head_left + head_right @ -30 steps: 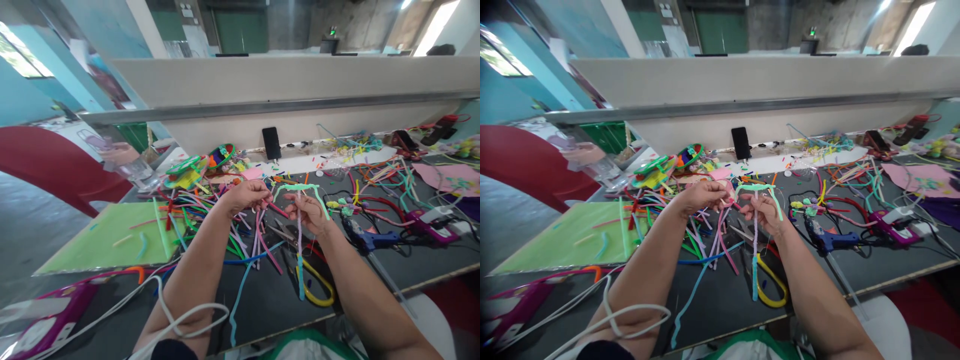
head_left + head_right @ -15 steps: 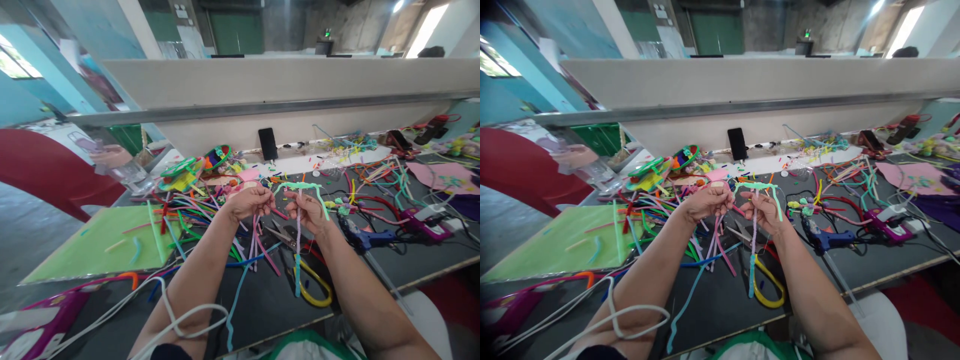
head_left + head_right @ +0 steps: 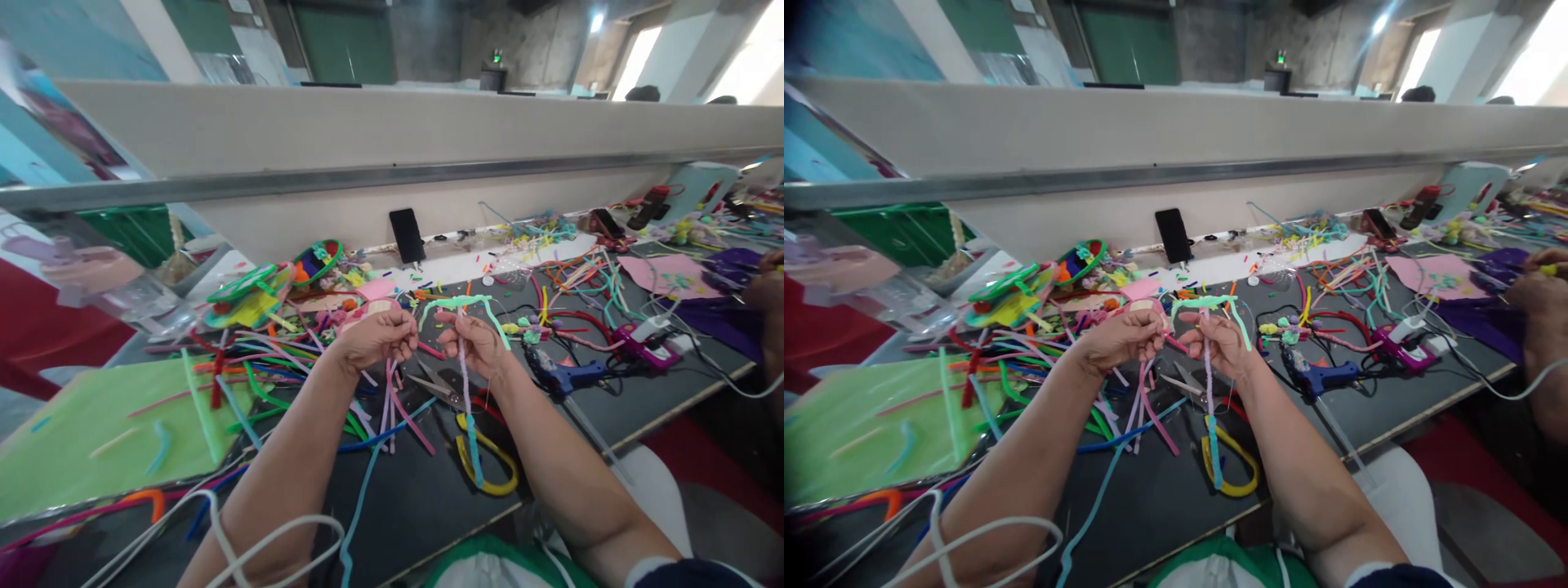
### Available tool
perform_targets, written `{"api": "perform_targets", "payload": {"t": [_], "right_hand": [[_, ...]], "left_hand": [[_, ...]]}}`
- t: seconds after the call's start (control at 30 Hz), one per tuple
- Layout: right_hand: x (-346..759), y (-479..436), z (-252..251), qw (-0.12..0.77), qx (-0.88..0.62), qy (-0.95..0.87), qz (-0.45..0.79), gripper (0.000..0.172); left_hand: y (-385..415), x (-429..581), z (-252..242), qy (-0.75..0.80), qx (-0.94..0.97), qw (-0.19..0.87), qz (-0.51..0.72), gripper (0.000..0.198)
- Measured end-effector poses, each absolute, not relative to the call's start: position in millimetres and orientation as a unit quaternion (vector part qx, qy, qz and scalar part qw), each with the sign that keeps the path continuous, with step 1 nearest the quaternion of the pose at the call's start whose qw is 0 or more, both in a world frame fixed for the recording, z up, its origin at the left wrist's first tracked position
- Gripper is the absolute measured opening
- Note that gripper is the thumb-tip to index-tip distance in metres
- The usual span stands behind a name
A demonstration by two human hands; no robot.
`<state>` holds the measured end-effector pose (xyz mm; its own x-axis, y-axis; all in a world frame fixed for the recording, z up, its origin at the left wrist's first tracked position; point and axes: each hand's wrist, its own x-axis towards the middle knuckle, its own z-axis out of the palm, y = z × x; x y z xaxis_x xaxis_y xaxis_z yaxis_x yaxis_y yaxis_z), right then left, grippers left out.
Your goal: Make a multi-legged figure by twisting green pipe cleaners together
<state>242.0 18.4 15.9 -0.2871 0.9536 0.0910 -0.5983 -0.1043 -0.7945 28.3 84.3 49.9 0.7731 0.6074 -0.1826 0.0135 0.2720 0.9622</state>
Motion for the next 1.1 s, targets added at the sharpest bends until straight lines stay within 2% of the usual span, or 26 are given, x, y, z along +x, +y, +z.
{"api": "perform_targets", "payload": {"t": [0.27, 0.37, 0.47, 0.7, 0.87, 1.1], "right_hand": [[242, 18, 13, 0.53, -0.214, -0.383, 0.726, 0.039], [241, 17, 13, 0.512, -0.218, -0.389, 0.734, 0.038], [238, 14, 13, 0.489, -0.228, -0.4, 0.741, 0.038], [224, 7, 11, 0.415, -0.237, -0.443, 0.758, 0.036], [216, 5, 10, 0.384, -0.237, -0.464, 0.762, 0.039], [221, 6, 12, 0.369, -0.232, -0.466, 0.77, 0.043]], "left_hand": [[82, 21, 59, 0.299, 0.609, 0.71, 0.191, 0.036], [81, 19, 69, 0.355, 0.645, 0.616, 0.28, 0.042], [75, 26, 79, 0.388, 0.694, 0.481, 0.37, 0.036], [50, 51, 88, 0.371, 0.801, 0.348, 0.317, 0.031], [47, 51, 88, 0.36, 0.814, 0.37, 0.267, 0.026], [52, 47, 85, 0.362, 0.803, 0.394, 0.261, 0.025]]}}
